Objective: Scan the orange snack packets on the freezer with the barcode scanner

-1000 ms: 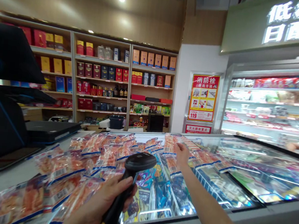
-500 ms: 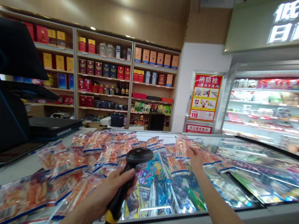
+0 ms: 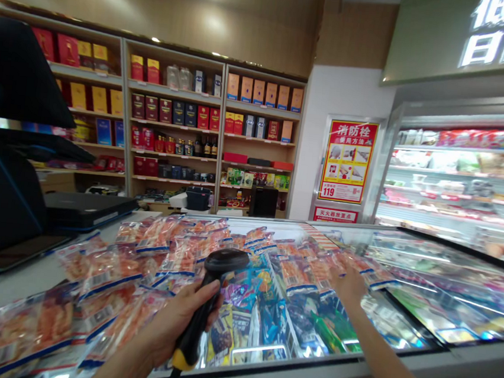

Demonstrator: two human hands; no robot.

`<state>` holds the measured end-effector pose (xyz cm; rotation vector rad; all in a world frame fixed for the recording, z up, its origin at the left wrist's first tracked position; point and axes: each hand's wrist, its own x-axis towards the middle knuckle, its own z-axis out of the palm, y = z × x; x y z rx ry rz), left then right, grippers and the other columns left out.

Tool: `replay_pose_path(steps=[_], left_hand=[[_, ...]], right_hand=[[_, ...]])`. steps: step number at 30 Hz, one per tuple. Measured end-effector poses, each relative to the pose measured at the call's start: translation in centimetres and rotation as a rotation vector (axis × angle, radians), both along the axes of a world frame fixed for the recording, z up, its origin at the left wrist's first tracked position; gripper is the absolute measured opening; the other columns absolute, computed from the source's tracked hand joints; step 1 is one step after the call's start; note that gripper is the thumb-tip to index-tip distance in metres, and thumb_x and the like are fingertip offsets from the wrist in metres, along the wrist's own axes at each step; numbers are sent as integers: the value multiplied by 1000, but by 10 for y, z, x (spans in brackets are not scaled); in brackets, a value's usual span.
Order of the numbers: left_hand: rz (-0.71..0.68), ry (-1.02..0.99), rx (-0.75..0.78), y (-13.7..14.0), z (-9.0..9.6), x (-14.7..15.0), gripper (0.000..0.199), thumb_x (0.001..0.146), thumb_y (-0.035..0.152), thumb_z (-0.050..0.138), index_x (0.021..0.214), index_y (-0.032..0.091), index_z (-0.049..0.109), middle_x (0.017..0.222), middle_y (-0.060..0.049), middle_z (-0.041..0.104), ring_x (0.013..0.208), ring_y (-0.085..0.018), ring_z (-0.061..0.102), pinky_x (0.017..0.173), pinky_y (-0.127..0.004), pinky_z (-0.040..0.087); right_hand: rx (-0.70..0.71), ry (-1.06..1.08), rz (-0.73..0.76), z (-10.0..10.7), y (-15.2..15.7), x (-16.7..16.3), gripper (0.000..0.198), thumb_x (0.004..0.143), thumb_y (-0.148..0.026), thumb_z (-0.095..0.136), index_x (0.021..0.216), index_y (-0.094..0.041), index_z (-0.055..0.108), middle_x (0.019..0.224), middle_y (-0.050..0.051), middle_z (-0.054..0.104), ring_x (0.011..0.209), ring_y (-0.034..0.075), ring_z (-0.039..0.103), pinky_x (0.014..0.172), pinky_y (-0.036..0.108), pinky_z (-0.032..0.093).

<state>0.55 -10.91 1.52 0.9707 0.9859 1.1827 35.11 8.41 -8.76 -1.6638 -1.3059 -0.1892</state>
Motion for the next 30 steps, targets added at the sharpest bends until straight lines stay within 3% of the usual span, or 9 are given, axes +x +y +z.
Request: replay_pose_path(steps=[3,6,10,13,16,19,23,27,30], left_hand=[[23,-11,1,1,-2,-5,22,68,37,55,66,16,47,58,2,51,44,-5,42,44,-19,34],[33,-3,-10,2,-3,-8,24,68,37,55,66,15,49,56,2,51,43,-5,41,44,-19,34],[55,-7,-14,2,-4,-16,25,67,38,55,67,14,50,57,1,52,43,-6,41,43,-19,33],[114,-38,-14,3,-6,-23,24,66,37,57,70,15,51,58,1,53,44,-6,43,44,-19,34],[99,-47,-21,3,-10,-31,26,66,39,56,66,14,50,56,1,52,43,-5,42,44,-19,34],[110,-47,-21,1,-12,-37,26,65,39,57,65,14,51,55,1,53,41,-5,42,43,-18,33],[189,-39,-13,-1,-12,-44,27,63,39,59,63,14,51,54,1,52,41,-5,42,41,-18,32],[220,-63,-39,2,-10,-49,27,61,40,61,66,14,53,55,1,52,42,-6,43,41,-18,33],[216,-66,-35,3,-9,-50,27,62,40,60,64,14,53,56,1,53,41,-5,42,40,-18,33]], right_hand=[[-111,-392,-7,2,-6,-21,44,76,-38,32,115,-23,45,128,7,35,118,26,25,91,48,21],[-302,-516,4,-3,-4,-37,46,79,-39,26,118,-22,42,129,6,33,121,26,18,90,53,17],[-381,-510,-29,-6,8,-42,48,80,-41,24,120,-22,39,130,6,32,121,27,18,90,55,16],[-298,-492,-49,8,15,-54,46,79,-41,26,117,-21,43,128,8,34,119,29,23,90,54,17],[-192,-456,53,31,25,-88,45,79,-41,28,111,-18,50,121,11,43,113,26,34,90,44,24],[-301,-349,230,50,42,-135,48,80,-44,24,100,-15,56,100,13,58,97,23,49,82,35,34],[-474,-178,237,60,71,-182,55,79,-47,21,94,-9,58,92,18,60,90,24,54,73,32,39],[-527,-50,215,60,93,-196,58,74,-51,29,92,-5,59,94,22,59,89,28,55,67,33,40],[-504,-24,270,57,96,-195,42,72,-40,39,81,-7,63,87,20,62,82,27,57,64,31,41]])
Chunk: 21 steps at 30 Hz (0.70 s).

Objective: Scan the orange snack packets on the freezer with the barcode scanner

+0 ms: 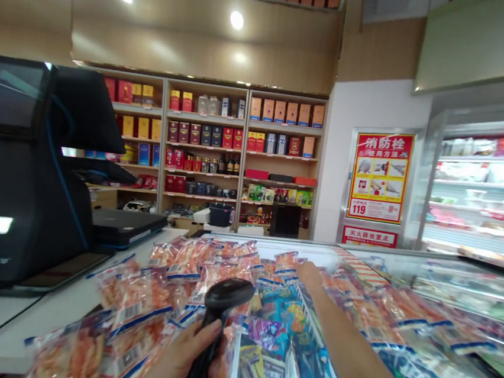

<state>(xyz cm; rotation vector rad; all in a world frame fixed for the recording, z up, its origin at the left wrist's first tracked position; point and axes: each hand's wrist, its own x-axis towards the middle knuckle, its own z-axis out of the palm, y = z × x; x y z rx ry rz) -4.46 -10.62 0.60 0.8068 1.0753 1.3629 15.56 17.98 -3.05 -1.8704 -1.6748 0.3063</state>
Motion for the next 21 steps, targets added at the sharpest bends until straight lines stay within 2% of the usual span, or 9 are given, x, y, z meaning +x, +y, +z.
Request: replay_pose_path(steps=[2,4,8,10,16,21], left_hand=[[-6,2,1,-1,0,1,26,62,39,60,66,14,54,56,1,53,42,-5,42,42,-18,34],[-17,1,12,-3,1,4,27,62,39,60,68,14,54,55,1,53,42,-5,42,41,-18,33],[-60,13,65,-12,5,13,26,63,39,60,69,14,52,55,1,53,40,-5,42,39,-18,32],[-91,19,73,-18,9,18,27,63,39,60,69,14,52,55,0,54,40,-5,42,40,-18,32],[-166,12,54,-33,17,28,28,64,39,58,76,15,52,56,0,54,38,-5,41,39,-19,31],[-197,11,79,-41,17,32,24,66,37,57,64,14,49,54,0,51,40,-5,41,40,-19,31]], right_hand=[[43,11,39,-4,-5,3,32,73,-29,38,77,-10,64,81,15,64,78,23,59,63,28,40],[142,55,50,-8,-13,9,28,72,-26,38,77,-14,63,75,9,65,73,19,59,62,25,40],[448,249,67,-17,-35,24,26,70,-30,40,75,-15,60,67,6,64,63,17,57,59,25,39],[529,308,89,-20,-45,30,28,70,-33,39,73,-14,59,65,7,63,61,17,56,56,25,38],[625,299,90,-21,-68,32,28,70,-35,39,72,-15,59,67,7,62,62,18,55,58,26,37],[661,284,87,-18,-83,30,28,70,-34,38,70,-15,59,66,7,62,63,17,55,59,25,37]])
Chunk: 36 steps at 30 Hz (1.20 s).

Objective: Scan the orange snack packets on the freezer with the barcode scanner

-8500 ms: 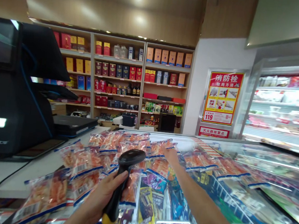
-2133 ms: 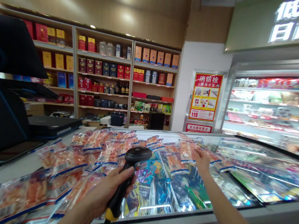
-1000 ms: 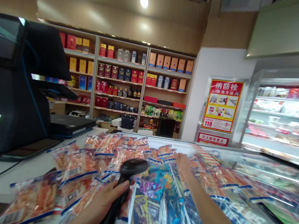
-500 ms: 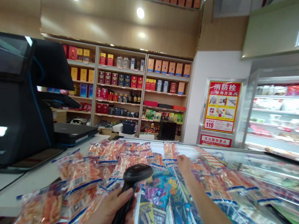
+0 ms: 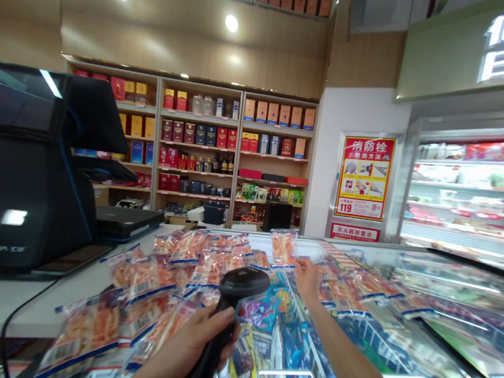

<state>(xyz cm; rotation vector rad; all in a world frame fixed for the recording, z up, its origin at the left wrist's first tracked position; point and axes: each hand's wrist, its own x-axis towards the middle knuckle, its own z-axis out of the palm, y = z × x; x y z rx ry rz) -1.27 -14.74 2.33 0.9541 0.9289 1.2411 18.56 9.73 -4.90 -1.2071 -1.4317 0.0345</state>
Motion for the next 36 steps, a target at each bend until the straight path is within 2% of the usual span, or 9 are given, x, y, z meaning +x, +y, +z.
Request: replay_pose_path(steps=[6,10,13,16,23,28,33,36], left_hand=[[-42,3,-16,-7,3,3,24,64,35,59,69,15,48,58,0,53,42,-5,44,41,-18,31],[-6,-8,-17,-6,3,4,24,65,36,58,72,15,49,57,1,53,41,-5,42,41,-18,31],[13,12,-3,0,3,5,24,65,37,58,69,15,49,55,2,52,41,-4,42,41,-18,31],[-27,43,-38,7,1,10,25,65,37,58,65,14,48,56,1,52,42,-4,43,42,-17,33],[-71,25,-94,21,-6,33,24,66,35,58,67,15,46,55,3,51,40,-4,42,39,-18,33],[-83,53,-166,29,-8,43,26,64,38,59,68,15,46,53,4,51,37,-4,42,37,-18,33],[-12,51,-154,30,-5,46,24,64,35,60,69,15,48,54,3,51,38,-4,42,37,-17,34],[1,66,-124,32,-3,42,23,64,35,60,66,14,49,53,3,51,39,-4,41,37,-16,33]], right_hand=[[-31,48,-9,1,-7,4,29,70,-36,39,71,-15,58,69,7,63,65,18,55,61,27,37],[-61,86,-18,1,-7,11,29,69,-36,38,72,-16,58,70,7,62,65,18,55,61,27,38],[-63,101,-43,0,-8,31,30,68,-36,38,73,-15,58,72,8,62,66,18,55,62,27,38],[-63,100,-77,-4,-10,68,31,68,-35,37,76,-13,58,73,9,62,67,18,55,63,27,38],[-153,89,-350,-22,-20,174,35,67,-32,36,84,-12,58,78,10,61,69,20,53,62,28,37],[-275,37,-530,-36,-21,224,33,69,-29,35,88,-13,58,78,9,61,68,19,52,61,29,36],[-355,-11,-581,-40,-25,242,32,68,-27,40,89,-14,60,81,11,60,72,22,52,62,31,36],[-241,-50,-727,-26,-27,224,35,67,-26,41,96,-16,58,95,12,57,84,25,50,66,34,35]])
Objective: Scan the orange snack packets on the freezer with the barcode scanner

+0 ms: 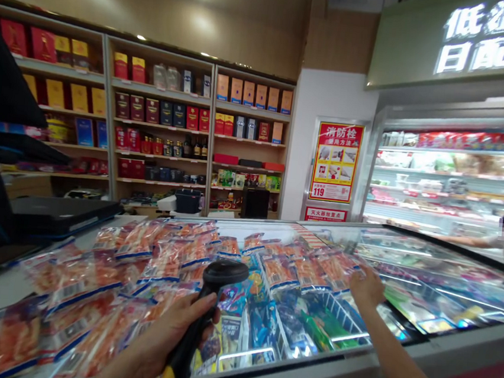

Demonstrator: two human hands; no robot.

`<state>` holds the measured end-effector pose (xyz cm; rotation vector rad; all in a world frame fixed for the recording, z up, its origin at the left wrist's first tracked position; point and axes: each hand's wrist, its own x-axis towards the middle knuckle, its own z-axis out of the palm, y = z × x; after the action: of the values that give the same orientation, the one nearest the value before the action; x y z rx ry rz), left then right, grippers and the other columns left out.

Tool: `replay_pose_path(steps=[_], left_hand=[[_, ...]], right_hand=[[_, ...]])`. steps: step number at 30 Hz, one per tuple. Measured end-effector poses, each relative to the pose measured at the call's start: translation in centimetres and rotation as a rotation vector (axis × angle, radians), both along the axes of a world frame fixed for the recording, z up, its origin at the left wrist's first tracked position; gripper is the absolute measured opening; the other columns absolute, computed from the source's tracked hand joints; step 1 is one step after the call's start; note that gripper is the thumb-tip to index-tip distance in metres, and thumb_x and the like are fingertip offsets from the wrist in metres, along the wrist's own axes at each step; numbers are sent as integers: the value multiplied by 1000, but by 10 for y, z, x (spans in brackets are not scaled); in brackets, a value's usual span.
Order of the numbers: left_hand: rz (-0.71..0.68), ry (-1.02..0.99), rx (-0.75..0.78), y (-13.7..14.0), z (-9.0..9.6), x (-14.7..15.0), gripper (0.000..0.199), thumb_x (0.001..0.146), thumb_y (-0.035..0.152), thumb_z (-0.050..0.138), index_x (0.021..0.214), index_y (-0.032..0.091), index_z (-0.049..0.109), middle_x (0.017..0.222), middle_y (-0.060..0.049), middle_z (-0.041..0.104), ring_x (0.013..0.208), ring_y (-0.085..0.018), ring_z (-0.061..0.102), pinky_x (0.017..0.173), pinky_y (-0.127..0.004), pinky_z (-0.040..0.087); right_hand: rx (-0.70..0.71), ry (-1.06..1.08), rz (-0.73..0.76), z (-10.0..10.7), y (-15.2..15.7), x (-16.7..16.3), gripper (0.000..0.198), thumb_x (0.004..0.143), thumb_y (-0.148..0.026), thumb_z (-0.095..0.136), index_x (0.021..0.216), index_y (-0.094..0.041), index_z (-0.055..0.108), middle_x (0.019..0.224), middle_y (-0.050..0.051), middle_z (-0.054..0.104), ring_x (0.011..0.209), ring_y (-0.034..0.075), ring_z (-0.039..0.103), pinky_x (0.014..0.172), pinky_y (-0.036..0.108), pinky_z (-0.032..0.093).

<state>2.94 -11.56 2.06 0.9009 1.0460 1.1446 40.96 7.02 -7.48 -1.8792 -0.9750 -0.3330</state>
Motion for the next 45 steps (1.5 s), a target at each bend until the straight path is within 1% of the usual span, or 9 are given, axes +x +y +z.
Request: replay_pose_path(steps=[2,4,9,15,19,22,31,37,45], left_hand=[[6,8,17,3,0,-6,24,64,36,59,64,14,50,54,2,52,40,-4,41,39,-17,33],[-7,21,30,6,-3,-13,26,65,38,58,63,13,51,53,2,52,41,-5,42,40,-17,34],[2,25,53,14,-11,-34,29,66,41,56,63,13,53,52,1,51,43,-6,42,43,-18,34],[103,14,31,18,-13,-50,29,64,41,58,63,13,53,50,2,50,41,-6,41,43,-19,34],[136,-27,11,20,-14,-60,27,62,40,60,62,14,52,52,1,52,42,-5,42,42,-18,33],[168,-57,25,19,-14,-64,26,61,38,61,66,14,53,56,0,54,42,-5,43,42,-18,34],[50,-46,73,3,-3,-49,26,63,39,59,62,13,53,57,-2,56,41,-5,43,42,-18,33],[39,-44,49,-9,6,-31,25,63,37,60,67,13,55,57,-2,56,42,-5,43,43,-18,34],[-51,-70,69,-14,10,-11,24,63,36,60,66,13,52,56,-1,54,40,-5,41,40,-20,32]], right_hand=[[103,-116,52,14,3,-27,35,68,-26,40,98,-16,56,98,10,56,89,24,48,72,34,35],[113,-205,232,26,12,-63,34,71,-27,38,96,-14,57,92,10,58,88,22,48,76,32,34],[-122,-248,483,38,48,-162,37,75,-38,37,91,-14,60,90,12,60,87,22,51,75,32,35],[-366,-263,475,32,91,-221,42,73,-45,40,77,-11,64,86,19,60,90,29,51,74,40,35],[-419,-240,432,29,103,-232,31,68,-39,46,76,-15,65,90,16,60,94,32,48,72,45,34],[-350,-162,468,30,102,-236,24,69,-29,43,76,-18,63,81,11,62,85,25,53,69,37,36],[263,222,721,41,65,-225,28,68,-37,42,72,-16,60,73,5,63,69,17,54,64,26,37],[350,411,693,38,41,-217,28,65,-38,46,71,-14,59,73,7,62,68,18,54,65,27,38],[425,424,699,37,32,-205,26,65,-36,47,69,-13,59,73,8,61,71,17,53,68,28,38]])
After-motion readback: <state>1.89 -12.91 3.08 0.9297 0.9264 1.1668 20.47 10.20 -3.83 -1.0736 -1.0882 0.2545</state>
